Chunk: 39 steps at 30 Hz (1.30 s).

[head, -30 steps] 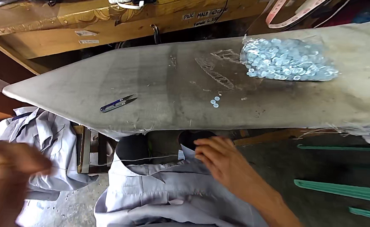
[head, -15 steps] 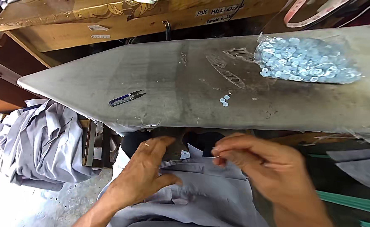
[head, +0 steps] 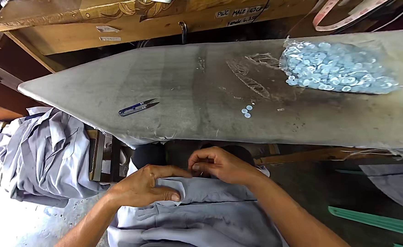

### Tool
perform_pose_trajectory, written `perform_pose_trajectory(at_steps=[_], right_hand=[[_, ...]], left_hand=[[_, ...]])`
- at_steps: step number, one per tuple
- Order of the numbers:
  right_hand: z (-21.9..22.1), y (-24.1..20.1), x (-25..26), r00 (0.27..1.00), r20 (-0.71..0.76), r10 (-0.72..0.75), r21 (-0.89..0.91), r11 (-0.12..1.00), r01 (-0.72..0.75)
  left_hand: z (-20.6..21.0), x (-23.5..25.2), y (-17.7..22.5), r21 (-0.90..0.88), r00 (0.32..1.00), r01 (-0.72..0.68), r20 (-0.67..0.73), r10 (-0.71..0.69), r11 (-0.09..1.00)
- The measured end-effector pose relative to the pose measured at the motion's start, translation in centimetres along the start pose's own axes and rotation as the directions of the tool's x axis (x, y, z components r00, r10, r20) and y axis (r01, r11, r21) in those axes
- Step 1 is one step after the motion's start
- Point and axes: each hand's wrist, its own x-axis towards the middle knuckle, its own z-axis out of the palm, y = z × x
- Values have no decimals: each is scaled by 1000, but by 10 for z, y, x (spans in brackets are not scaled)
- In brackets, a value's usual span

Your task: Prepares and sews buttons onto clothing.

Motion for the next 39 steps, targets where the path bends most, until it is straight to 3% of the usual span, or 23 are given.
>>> perform_pose_trajectory(at_steps=[4,6,9,11,13,20,28,39], right_hand=[[-2,10,13,986,162,-44,68,997,34],[-2,10,15,979,199,-39,103,994,19],[0,7,16,978,209,-21,177,984,-17],[-1,6,16,976,217,-10,208,977,-36],[-1,7,16,974,228,-10,192,981,-35],[-1,12,16,955,282,-88,140,989,49],[1,15,12,950,255,-178,197,972,130],[-2,16,11,947,277,-163,264,961,88]], left_hand=[[-12,-7,-10,71,997,-72,12,71,995],[-11,-6,-10,118,995,-86,-46,92,989],[1,-4,-3,147,967,112,-244,-73,983],[5,0,3,120,942,272,-235,-239,955],[11,4,2,64,927,331,-205,-312,941],[19,5,-4,1,962,168,-218,-164,986],[18,3,-6,-14,967,143,-213,-142,990],[15,5,-7,-11,976,124,-177,-124,992]])
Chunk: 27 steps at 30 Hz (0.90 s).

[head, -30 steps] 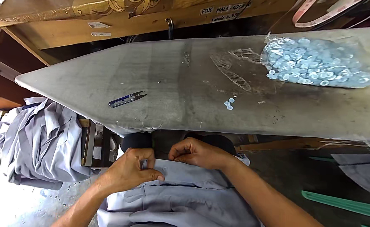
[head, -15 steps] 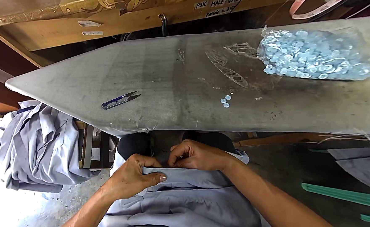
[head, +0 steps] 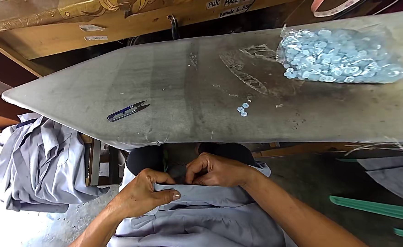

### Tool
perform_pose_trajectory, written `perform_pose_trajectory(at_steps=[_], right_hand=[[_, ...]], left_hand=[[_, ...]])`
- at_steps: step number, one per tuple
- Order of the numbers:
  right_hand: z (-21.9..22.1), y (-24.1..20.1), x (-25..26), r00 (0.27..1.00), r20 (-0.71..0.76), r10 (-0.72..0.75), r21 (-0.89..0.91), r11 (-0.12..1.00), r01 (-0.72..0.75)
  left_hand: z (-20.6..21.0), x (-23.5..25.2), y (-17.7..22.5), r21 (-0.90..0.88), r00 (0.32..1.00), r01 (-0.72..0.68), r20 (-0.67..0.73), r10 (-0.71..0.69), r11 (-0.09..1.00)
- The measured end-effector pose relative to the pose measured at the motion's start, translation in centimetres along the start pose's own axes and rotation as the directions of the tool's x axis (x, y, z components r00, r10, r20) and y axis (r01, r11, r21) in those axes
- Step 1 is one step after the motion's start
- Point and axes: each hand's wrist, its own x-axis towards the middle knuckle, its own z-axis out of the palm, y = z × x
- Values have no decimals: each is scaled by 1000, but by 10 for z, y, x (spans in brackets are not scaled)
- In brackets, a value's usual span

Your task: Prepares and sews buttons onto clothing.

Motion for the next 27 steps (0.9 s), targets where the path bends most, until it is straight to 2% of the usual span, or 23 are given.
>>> perform_pose_trajectory(at_steps=[4,5,7,10,13,17,19,20,21,23,25,27], right_hand=[[11,-9,9,999,9,38,70,997,-38],[13,-12,9,999,-12,40,9,999,-40],[15,-19,3,990,-143,1,-240,970,-36],[20,-22,-12,930,-306,-204,-588,808,-17],[39,-15,-21,868,-350,-352,-728,685,-16],[62,3,-13,791,-375,-484,-806,591,-21],[66,8,-9,749,-417,-515,-779,626,-4],[66,7,-10,732,-449,-512,-728,685,31],[65,2,-14,716,-492,-495,-636,766,93],[63,-18,-27,709,-568,-417,-337,905,262],[59,-47,-51,705,-604,-372,-38,897,440],[55,-73,-88,646,-665,-375,59,836,546]], left_hand=[[2,3,-2,-22,1000,10,-1,-10,1000],[2,4,-3,-25,1000,24,1,-24,999],[0,6,-6,-32,998,56,-2,-56,998],[-5,6,-11,-57,998,59,-14,-60,997],[-7,8,-13,-73,999,40,-13,-41,997],[-5,9,-14,-93,999,49,-10,-50,994],[-3,8,-12,-39,998,35,-51,-37,999],[0,7,-10,51,995,23,-98,-18,998],[2,5,-7,192,987,25,-160,6,981],[7,3,-6,476,960,16,-253,120,879],[7,3,-7,568,946,11,-273,176,823],[7,5,-10,579,945,6,-270,185,816]])
